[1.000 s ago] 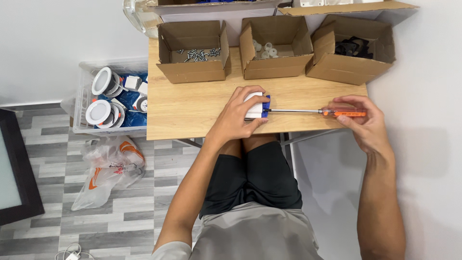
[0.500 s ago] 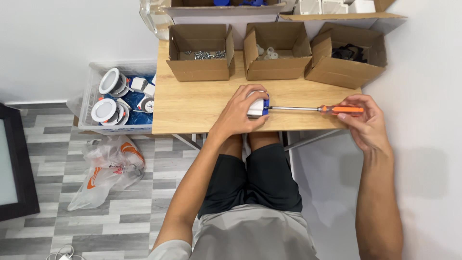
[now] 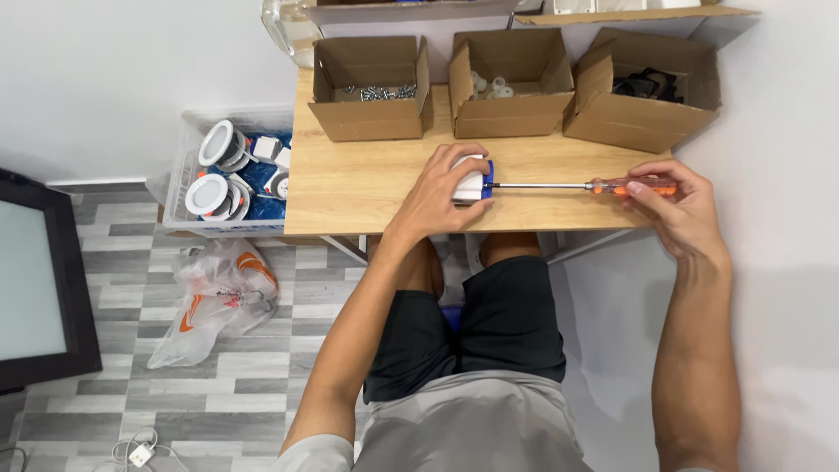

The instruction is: The person assembles a white plastic electrical box with a blue insert by inserting screws and tightening them with an orange screwdriver. They handle multiple white boxes and blue inserts, repeatedly screwing and unscrewing components on a wooden table.

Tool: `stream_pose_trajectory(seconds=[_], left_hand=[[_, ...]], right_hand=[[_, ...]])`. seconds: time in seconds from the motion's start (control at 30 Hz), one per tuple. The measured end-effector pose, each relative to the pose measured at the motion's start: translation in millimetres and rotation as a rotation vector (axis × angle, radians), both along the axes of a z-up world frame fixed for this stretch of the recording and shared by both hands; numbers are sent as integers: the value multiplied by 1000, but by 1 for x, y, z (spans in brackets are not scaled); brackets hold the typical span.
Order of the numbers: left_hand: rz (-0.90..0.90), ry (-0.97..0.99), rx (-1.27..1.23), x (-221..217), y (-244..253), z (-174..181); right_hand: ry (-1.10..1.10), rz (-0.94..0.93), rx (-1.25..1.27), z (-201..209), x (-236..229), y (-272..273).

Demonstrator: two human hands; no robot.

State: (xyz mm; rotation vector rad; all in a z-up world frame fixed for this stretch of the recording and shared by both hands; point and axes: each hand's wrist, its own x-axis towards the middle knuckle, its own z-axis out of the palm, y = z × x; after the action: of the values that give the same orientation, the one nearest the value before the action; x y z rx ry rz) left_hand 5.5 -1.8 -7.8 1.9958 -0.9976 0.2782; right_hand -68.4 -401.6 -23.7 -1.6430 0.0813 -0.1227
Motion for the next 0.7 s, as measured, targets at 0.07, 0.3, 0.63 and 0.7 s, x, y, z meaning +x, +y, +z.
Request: stream_pose_trajectory(seconds=[0.07, 0.3, 0.63, 0.7], left_hand=[[12, 1, 0, 1, 0, 1], [3, 39, -7, 1, 1, 3], [77, 4, -123, 8, -2, -14], [85, -9, -130, 9, -2, -16]], right_hand=[[-102, 54, 171, -5, 4, -2], [-75, 122, 91, 30, 2, 26], [-4, 19, 9, 20, 3, 18], [-47, 27, 85, 15, 4, 15]])
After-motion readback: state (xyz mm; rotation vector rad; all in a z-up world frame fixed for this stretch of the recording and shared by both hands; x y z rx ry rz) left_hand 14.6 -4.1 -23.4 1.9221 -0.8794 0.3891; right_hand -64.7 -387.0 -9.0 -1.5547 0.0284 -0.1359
